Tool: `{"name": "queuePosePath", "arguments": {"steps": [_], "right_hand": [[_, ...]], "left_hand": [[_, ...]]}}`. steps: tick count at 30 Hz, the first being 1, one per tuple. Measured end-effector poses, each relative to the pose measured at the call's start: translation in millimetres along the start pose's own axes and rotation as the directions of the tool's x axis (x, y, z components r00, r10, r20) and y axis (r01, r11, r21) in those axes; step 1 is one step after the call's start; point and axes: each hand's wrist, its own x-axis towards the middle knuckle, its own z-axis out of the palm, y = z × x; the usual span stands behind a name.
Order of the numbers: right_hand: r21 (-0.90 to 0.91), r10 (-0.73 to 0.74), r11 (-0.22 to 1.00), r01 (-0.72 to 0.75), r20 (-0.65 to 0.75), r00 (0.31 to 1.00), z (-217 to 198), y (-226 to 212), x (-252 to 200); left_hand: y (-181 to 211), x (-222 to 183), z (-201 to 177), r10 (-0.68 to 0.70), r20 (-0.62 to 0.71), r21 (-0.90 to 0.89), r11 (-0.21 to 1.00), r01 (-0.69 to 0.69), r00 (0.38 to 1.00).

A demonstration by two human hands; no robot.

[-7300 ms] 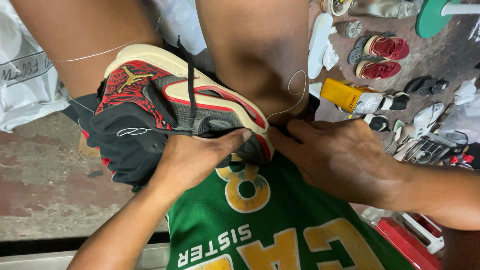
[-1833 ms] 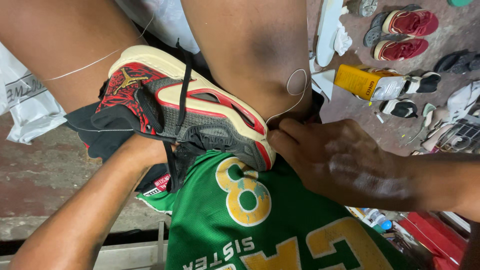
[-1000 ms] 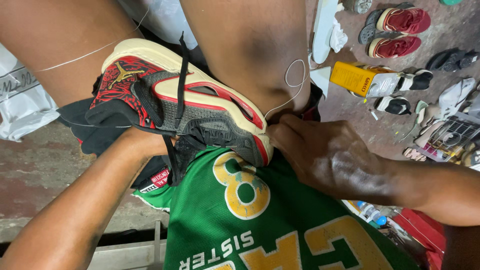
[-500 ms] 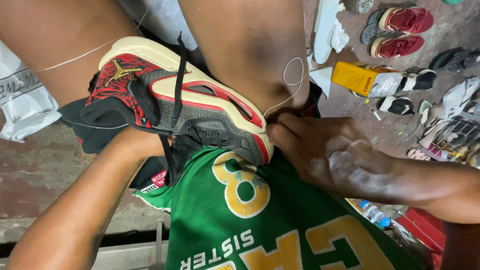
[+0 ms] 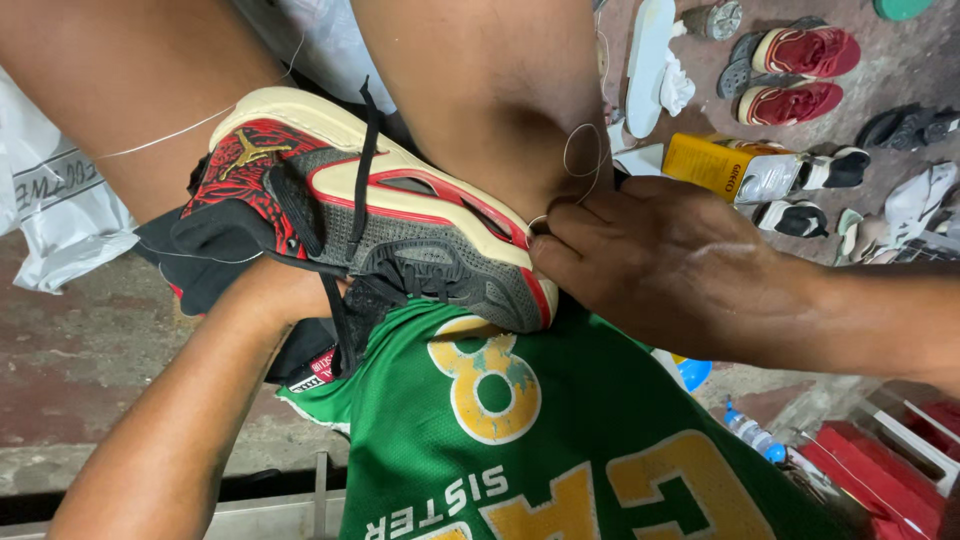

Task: The person stitches the sole of a sneaker using a needle and thread while holding it against their lap.

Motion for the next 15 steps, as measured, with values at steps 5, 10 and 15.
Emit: {"name": "queuePosePath", "arguments": {"steps": [5, 10, 15], "right_hand": [[0.006, -0.079, 0.997, 0.079, -0.032, 0.996, 0.2, 12.2, -4.3], [-0.107, -0.050, 0.993, 0.041, -0.084, 0.995, 6.7, 25.1, -7.0], [-0.228, 0.080, 0.972, -0.064, 0.061, 0.995, -1.3, 41.5, -13.9]], "left_hand": [[-1.6, 3.7, -3.9, -0.006, 0.001, -0.015, 1.000, 0.006, 1.000], [-1.6, 2.3, -7.7, -0.021, 0.004, -0.023, 1.000, 0.021, 1.000], [6.1, -4.9, -17.9, -0.088, -0.001, -0.014, 0.996, 0.088, 0.996]]}}
